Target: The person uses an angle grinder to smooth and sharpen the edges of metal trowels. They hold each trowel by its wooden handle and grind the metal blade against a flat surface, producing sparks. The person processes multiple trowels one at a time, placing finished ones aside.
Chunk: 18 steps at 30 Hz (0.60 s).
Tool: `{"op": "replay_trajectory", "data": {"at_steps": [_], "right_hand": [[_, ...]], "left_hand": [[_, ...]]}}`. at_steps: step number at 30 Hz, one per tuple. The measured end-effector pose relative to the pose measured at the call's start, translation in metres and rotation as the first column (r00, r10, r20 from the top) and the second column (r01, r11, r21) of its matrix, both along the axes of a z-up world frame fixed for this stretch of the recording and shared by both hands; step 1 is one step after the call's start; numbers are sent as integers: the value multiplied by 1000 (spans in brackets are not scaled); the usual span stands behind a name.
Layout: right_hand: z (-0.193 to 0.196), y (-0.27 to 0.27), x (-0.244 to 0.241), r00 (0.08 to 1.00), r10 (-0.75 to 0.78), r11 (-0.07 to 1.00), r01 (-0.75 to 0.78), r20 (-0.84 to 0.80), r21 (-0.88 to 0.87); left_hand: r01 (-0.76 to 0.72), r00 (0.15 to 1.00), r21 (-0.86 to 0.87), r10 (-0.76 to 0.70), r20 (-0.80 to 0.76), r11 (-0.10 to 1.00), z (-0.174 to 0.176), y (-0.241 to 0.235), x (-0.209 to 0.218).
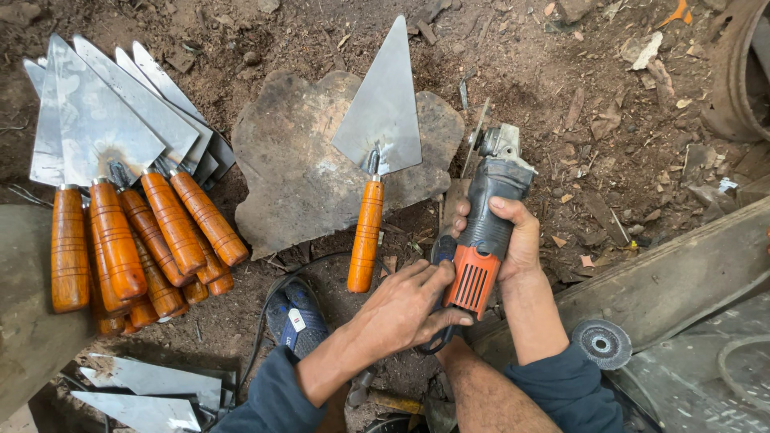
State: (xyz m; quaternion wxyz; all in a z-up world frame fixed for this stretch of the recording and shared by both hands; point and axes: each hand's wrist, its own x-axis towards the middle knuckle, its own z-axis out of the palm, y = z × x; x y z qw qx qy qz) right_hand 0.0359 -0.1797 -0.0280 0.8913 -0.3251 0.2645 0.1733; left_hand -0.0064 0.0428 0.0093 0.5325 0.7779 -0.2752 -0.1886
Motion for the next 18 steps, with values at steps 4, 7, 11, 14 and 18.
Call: {"op": "replay_trajectory", "data": {"at_steps": [4,7,11,14,18], "right_hand": [[5,4,2,1000,5,999,-5,10,54],[8,6,1,1000,-6,998,6,8,70],[7,8,-1,1000,-9,999,9,13,49],[6,8,-3,1000,12,999,-13,12,52],[3,8,-5,1000,19,1000,-19,-8,18]], "left_hand": [[-32,992,-20,35,124,999,-1,-2,-2],[-32,993,-5,33,118,999,-2,-5,-4],[-46,995,-12,46,91,999,-5,-5,-6],[-32,998,-3,33,51,999,-5,-3,-9],[-38,998,-3,38,41,999,-6,-1,-11]]}}
